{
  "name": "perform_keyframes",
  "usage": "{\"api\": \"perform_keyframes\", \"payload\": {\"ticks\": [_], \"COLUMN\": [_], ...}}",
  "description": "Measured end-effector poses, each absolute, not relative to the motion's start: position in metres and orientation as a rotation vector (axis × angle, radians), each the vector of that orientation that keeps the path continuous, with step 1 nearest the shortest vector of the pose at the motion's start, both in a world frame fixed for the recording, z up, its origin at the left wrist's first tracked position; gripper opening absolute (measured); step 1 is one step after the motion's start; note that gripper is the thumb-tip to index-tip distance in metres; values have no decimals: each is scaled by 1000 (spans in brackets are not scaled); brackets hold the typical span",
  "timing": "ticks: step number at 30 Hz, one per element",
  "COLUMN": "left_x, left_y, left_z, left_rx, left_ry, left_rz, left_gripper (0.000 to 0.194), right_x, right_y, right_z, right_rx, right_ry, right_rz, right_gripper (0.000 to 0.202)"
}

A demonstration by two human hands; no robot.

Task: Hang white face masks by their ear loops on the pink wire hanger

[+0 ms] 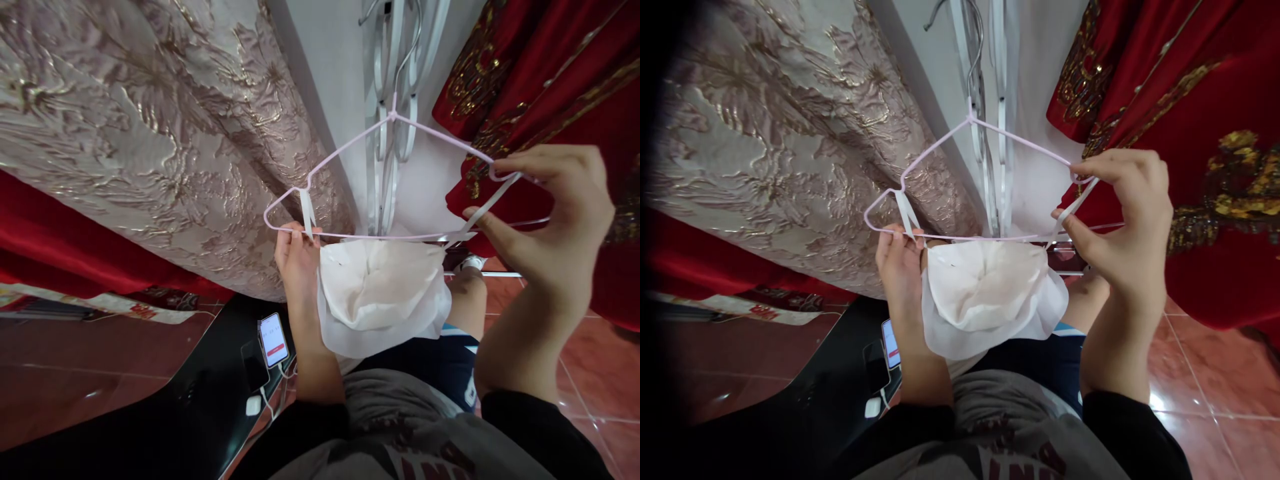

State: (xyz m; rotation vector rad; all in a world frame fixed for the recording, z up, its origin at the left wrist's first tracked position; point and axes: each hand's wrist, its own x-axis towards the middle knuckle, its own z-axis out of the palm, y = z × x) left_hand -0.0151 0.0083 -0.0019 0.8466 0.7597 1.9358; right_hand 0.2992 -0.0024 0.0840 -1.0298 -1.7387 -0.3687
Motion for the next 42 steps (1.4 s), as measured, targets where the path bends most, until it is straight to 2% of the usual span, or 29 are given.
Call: {"api": "perform_keyframes", "payload": {"ticks": [7,12,16,18,20,23,25,27,30,32,35,39,42], "left_x": [-15,-13,-13,-12,-10,-7,-8,-15,-32,-43,-52,-58,-65], "left_y": [10,12,12,12,12,12,7,-4,-29,-43,-49,-33,-20], "left_z": [-3,-5,-7,-7,-7,-8,-7,-4,8,20,39,58,55], "left_rx": [853,850,873,868,848,842,869,953,1214,1340,1328,1097,925], "left_ry": [806,795,785,820,870,897,916,985,1085,1125,1037,717,622], "left_rz": [1937,1972,1960,1948,1944,1950,1945,1836,1443,1312,1356,1513,1765], "left_gripper": [38,37,37,35,32,30,28,29,35,32,37,60,58], "right_x": [285,275,265,256,245,228,219,214,211,211,214,217,220], "right_y": [15,16,2,-10,-21,-26,-22,-15,-7,-4,-3,-3,-4], "right_z": [71,74,68,60,51,33,21,12,4,3,4,6,7], "right_rx": [-1046,-1145,-914,-861,-965,-1170,-1208,-1201,-1187,-1182,-1171,-1165,-1174], "right_ry": [-1324,-1364,-1338,-1303,-1383,-1614,-1601,-1467,-1328,-1319,-1320,-1321,-1322], "right_rz": [-247,-84,-274,-258,-23,506,657,629,565,577,594,600,613], "right_gripper": [45,19,10,4,6,28,27,20,26,28,29,26,23]}}
